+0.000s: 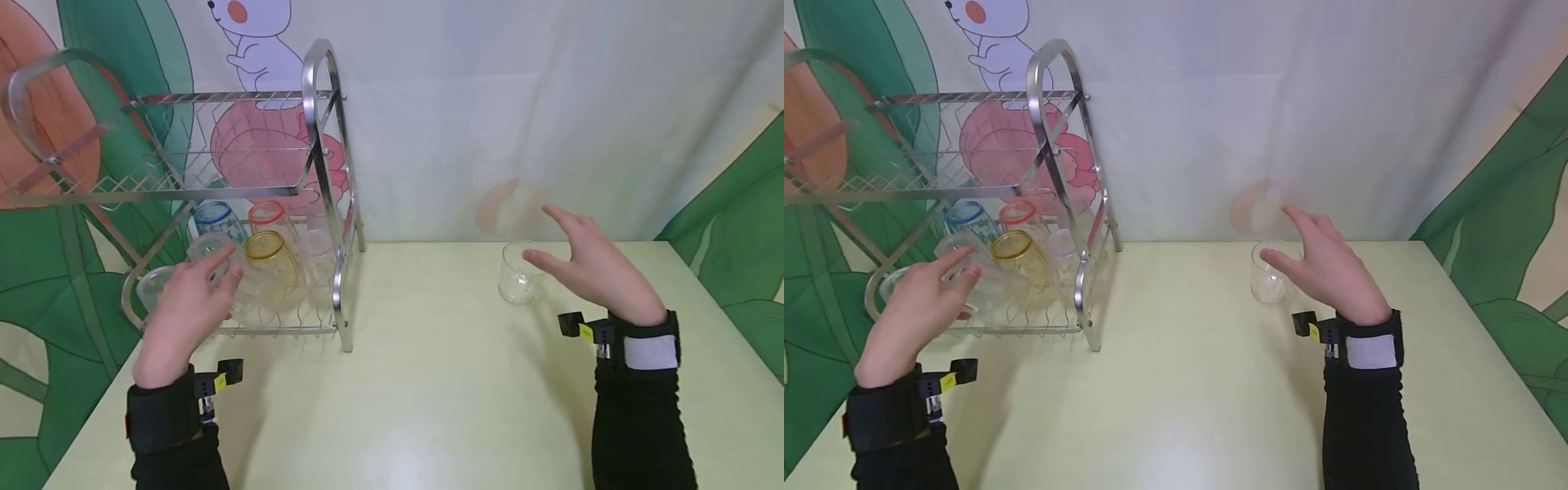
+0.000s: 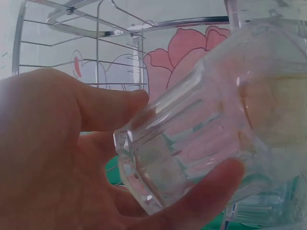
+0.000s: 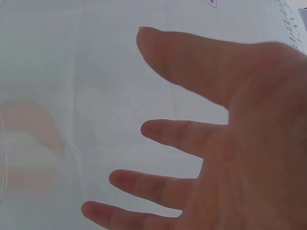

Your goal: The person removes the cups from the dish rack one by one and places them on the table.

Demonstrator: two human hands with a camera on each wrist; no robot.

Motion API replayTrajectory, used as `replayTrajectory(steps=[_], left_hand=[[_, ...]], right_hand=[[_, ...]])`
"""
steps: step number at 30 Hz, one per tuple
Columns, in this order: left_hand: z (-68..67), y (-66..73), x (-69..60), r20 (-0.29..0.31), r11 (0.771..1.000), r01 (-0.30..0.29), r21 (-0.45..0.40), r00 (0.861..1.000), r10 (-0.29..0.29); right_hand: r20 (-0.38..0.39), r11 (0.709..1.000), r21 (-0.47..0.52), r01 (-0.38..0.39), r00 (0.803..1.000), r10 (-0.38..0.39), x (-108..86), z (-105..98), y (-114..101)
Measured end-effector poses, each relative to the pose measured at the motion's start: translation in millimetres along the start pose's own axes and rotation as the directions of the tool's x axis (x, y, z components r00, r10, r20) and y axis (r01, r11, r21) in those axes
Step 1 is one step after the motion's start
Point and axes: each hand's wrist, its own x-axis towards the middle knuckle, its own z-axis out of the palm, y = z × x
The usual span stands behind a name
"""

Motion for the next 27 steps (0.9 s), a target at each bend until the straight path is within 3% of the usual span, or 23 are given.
replayTrajectory(steps=[8,20,24,27], left_hand=[[-9.2,6.2,-3.8,0.052,0.999,0.0,-0.052,0.999,0.003],[-2.8,8.5,-6.7,0.08,0.989,0.014,-0.148,0.997,-0.002],[-2.3,10.1,-6.0,0.105,0.978,-0.005,-0.211,0.994,0.028],[-0.6,11.8,-3.2,0.14,0.956,-0.011,-0.293,0.989,0.054]], right_hand=[[-0.012,0.999,0.003,0.052,0.999,-0.052,-2.2,-2.2,-8.7],[0.001,0.995,0.051,0.09,0.996,-0.09,-14.2,-1.3,-14.9],[0.006,0.994,0.08,0.074,0.997,-0.075,-19.0,0.6,-17.5],[0.003,0.993,0.108,0.056,0.998,-0.057,-23.1,1.1,-17.6]])
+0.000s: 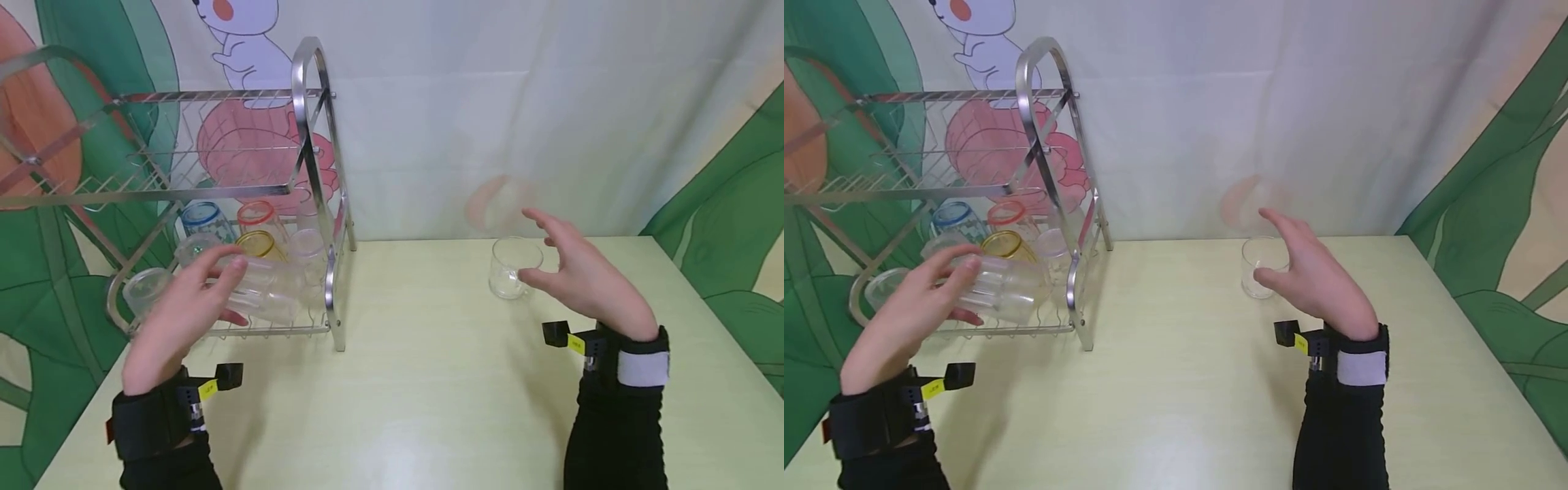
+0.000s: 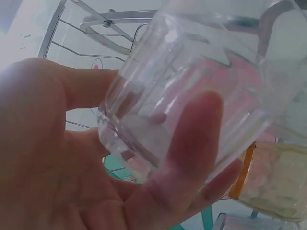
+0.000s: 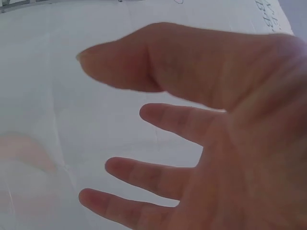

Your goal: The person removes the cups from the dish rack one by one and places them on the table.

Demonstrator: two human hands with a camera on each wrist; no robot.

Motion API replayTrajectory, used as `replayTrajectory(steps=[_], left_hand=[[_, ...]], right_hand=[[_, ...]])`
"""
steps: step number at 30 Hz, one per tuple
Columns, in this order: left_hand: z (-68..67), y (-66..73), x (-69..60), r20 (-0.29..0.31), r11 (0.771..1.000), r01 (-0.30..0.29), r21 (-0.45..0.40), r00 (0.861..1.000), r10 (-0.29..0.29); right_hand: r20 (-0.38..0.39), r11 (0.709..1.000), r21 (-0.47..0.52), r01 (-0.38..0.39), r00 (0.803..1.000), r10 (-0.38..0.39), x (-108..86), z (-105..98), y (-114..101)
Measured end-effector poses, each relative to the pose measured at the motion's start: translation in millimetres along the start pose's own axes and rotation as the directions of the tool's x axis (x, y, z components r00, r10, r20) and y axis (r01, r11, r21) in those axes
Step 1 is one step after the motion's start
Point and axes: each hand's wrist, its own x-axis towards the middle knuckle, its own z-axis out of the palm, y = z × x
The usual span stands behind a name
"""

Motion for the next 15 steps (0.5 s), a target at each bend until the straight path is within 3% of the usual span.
replayTrajectory(steps=[7,15], left_hand=[[4.7,0.8,8.0,0.025,0.99,-0.048,-0.136,0.998,0.051],[15.3,-0.7,14.9,0.067,0.959,-0.054,-0.278,0.995,0.075]], right_hand=[[0.008,0.992,0.124,0.0,1.0,-0.001,-3.0,2.6,-2.7],[0.061,0.928,0.368,0.055,0.995,-0.083,-3.0,12.5,-10.8]])
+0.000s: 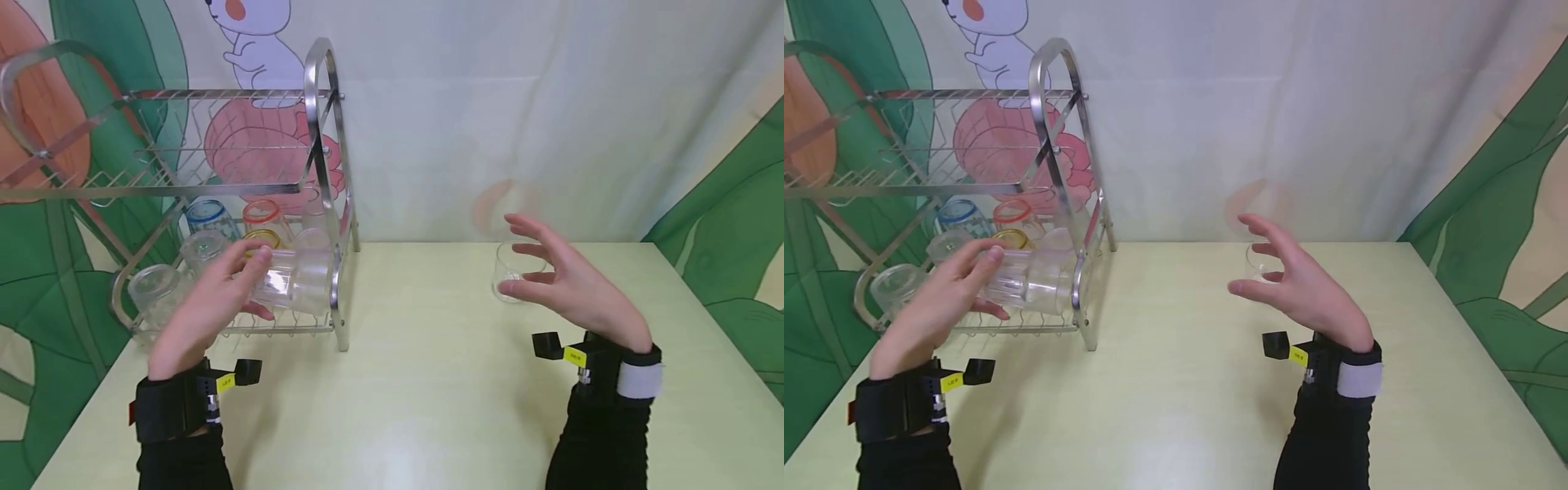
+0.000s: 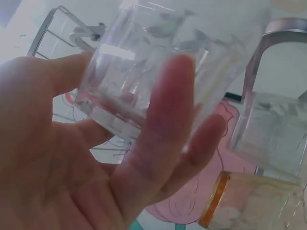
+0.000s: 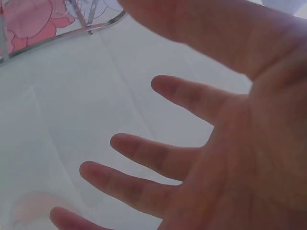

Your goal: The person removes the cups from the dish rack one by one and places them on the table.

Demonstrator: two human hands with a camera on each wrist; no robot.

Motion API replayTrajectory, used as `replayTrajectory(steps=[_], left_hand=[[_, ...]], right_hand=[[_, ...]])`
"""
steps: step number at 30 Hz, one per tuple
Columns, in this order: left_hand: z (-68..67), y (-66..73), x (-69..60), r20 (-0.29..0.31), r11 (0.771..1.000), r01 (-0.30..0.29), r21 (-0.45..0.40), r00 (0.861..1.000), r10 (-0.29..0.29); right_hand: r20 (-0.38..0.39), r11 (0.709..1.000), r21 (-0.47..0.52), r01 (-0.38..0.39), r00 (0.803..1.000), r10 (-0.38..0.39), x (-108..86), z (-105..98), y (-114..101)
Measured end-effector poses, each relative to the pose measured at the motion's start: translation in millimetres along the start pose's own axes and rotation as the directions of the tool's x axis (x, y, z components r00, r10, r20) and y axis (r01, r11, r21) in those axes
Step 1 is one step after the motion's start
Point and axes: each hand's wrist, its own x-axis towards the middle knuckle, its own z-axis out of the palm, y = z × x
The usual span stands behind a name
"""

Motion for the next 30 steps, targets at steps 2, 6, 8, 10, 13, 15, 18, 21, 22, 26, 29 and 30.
replayTrajectory(steps=[2,6,8,10,13,15,18,21,22,26,29,30], left_hand=[[4.0,0.7,2.2,0.015,0.999,-0.006,-0.031,1.0,0.007],[13.4,1.6,7.5,0.052,0.999,-0.023,-0.041,0.998,0.026],[18.3,1.9,10.1,0.061,0.999,-0.031,-0.039,0.998,0.033],[22.8,2.2,12.4,0.064,0.998,-0.036,-0.049,0.997,0.039],[28.4,3.0,14.9,0.052,0.995,-0.056,-0.086,0.997,0.061],[31.8,3.8,16.0,0.044,0.992,-0.057,-0.111,0.997,0.062],[37.1,6.6,17.6,0.036,0.991,-0.048,-0.122,0.998,0.052],[42.8,9.9,19.9,0.034,0.99,-0.052,-0.134,0.998,0.057],[45.1,10.7,21.3,0.03,0.988,-0.068,-0.139,0.997,0.072],[57.8,12.1,27.1,0.0,0.975,-0.157,-0.156,0.987,0.159],[68.6,11.6,29.7,-0.026,0.964,-0.206,-0.167,0.978,0.205],[71.9,11.7,30.1,-0.035,0.963,-0.213,-0.165,0.977,0.21]], right_hand=[[0.007,0.999,0.024,0.022,1.0,-0.022,1.1,2.8,-1.6],[0.025,0.998,0.033,0.054,0.998,-0.055,3.6,8.4,-6.4],[0.034,0.998,0.029,0.061,0.998,-0.062,4.2,11.1,-9.1],[0.041,0.998,0.023,0.066,0.997,-0.067,4.5,13.7,-11.5],[0.039,0.994,0.026,0.107,0.993,-0.108,5.6,17.7,-15.4],[0.037,0.987,0.035,0.156,0.987,-0.157,6.6,21.1,-18.2],[0.033,0.97,0.05,0.238,0.97,-0.239,8.8,26.7,-23.2],[0.04,0.955,0.05,0.292,0.955,-0.294,12.0,31.6,-27.6],[0.041,0.952,0.047,0.303,0.952,-0.305,13.0,32.7,-28.6],[0.054,0.949,0.037,0.312,0.948,-0.313,15.1,35.5,-29.6],[0.065,0.948,0.043,0.316,0.946,-0.318,16.1,37.7,-29.1],[0.069,0.947,0.047,0.317,0.945,-0.32,16.4,38.5,-28.8]])
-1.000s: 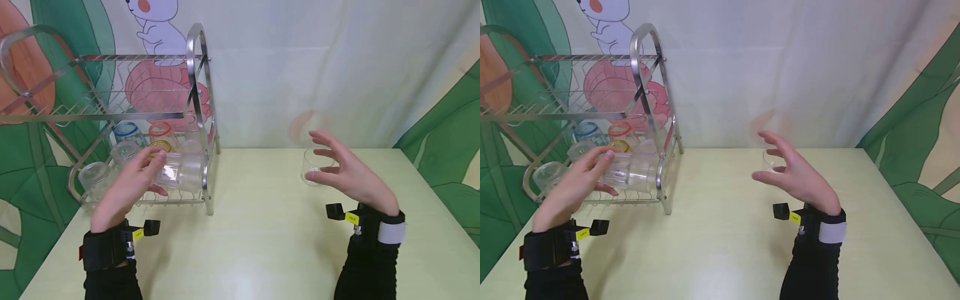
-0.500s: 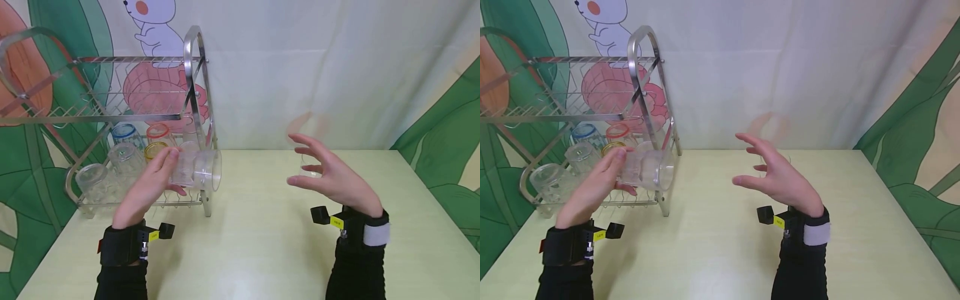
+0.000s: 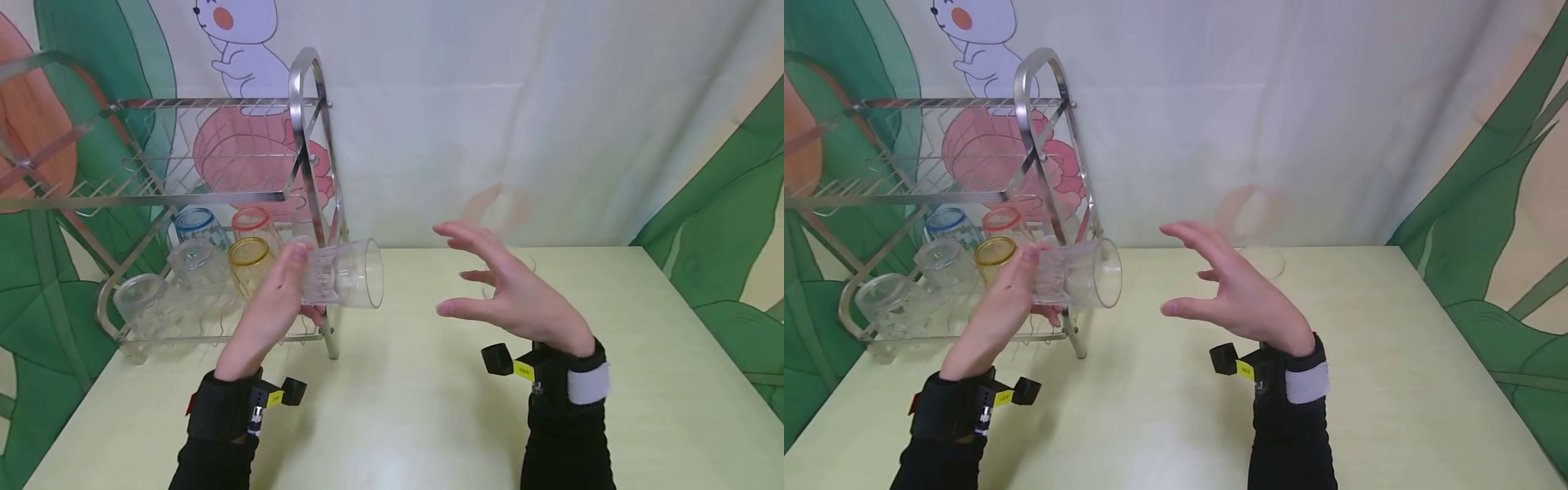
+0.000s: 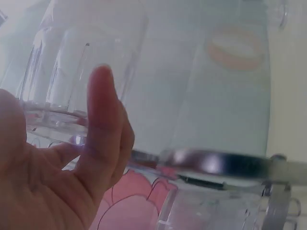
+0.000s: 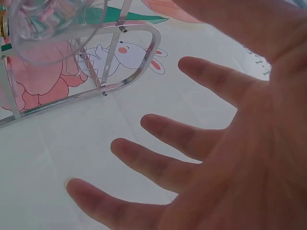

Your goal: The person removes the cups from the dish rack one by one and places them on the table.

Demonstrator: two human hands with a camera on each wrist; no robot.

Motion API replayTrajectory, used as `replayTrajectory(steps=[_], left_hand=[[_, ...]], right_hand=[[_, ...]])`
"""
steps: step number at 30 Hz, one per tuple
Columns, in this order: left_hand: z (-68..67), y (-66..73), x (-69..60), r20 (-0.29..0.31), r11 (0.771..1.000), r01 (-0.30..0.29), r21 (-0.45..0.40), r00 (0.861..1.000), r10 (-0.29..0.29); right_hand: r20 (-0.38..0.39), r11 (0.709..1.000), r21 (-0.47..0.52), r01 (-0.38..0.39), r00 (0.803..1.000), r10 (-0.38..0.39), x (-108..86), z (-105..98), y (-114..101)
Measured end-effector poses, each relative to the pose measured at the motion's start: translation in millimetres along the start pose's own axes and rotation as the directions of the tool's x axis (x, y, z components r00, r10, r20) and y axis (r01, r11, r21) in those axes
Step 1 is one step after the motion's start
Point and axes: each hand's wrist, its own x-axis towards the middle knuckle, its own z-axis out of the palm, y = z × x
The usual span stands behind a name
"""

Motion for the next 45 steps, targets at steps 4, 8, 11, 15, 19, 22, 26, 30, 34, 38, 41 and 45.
replayTrajectory(steps=[4,8,11,15,19,22,26,30,34,38,41,45], left_hand=[[9.4,-0.3,-1.1,-0.031,1.0,-0.008,-0.012,0.999,0.007],[18.4,3.3,-0.4,-0.04,0.999,-0.028,-0.03,0.999,0.027],[24.3,6.2,0.1,-0.034,0.998,-0.055,-0.03,0.998,0.054],[30.2,8.9,0.9,-0.032,0.997,-0.07,-0.028,0.997,0.069],[34.4,11.0,1.7,-0.028,0.997,-0.064,-0.042,0.998,0.063],[36.7,13.0,1.7,-0.028,0.996,-0.071,-0.05,0.997,0.07],[39.1,15.4,0.4,-0.029,0.995,-0.081,-0.062,0.996,0.079],[41.5,16.7,-1.8,-0.024,0.994,-0.089,-0.057,0.996,0.088],[45.2,16.7,-3.4,-0.019,0.992,-0.101,-0.071,0.995,0.1],[49.4,15.9,-2.9,-0.005,0.986,-0.114,-0.121,0.993,0.114],[51.5,15.6,-3.4,0.003,0.983,-0.116,-0.141,0.993,0.118],[53.0,15.5,-4.8,0.014,0.984,-0.117,-0.137,0.993,0.121]], right_hand=[[0.012,0.999,0.005,0.037,0.999,-0.037,3.3,3.9,-0.1],[0.017,0.997,0.019,0.074,0.997,-0.074,8.1,7.0,-1.6],[0.02,0.996,0.035,0.083,0.996,-0.084,11.8,10.5,-3.2],[0.019,0.997,0.022,0.072,0.997,-0.073,15.9,15.5,-4.2],[0.014,0.997,0.021,0.068,0.998,-0.068,18.7,18.4,-4.1],[0.014,0.997,0.039,0.069,0.997,-0.07,19.7,19.6,-3.6],[0.023,0.996,0.059,0.062,0.998,-0.063,20.8,22.0,-3.1],[0.035,0.996,0.086,0.04,0.998,-0.043,22.4,25.1,-2.3],[0.054,0.99,0.14,0.014,0.998,-0.022,23.6,27.9,-0.5],[0.057,0.986,0.167,0.021,0.998,-0.031,23.8,29.1,0.8],[0.049,0.986,0.162,0.04,0.998,-0.049,24.1,29.4,1.7],[0.036,0.986,0.15,0.07,0.996,-0.076,25.3,30.6,2.4]])
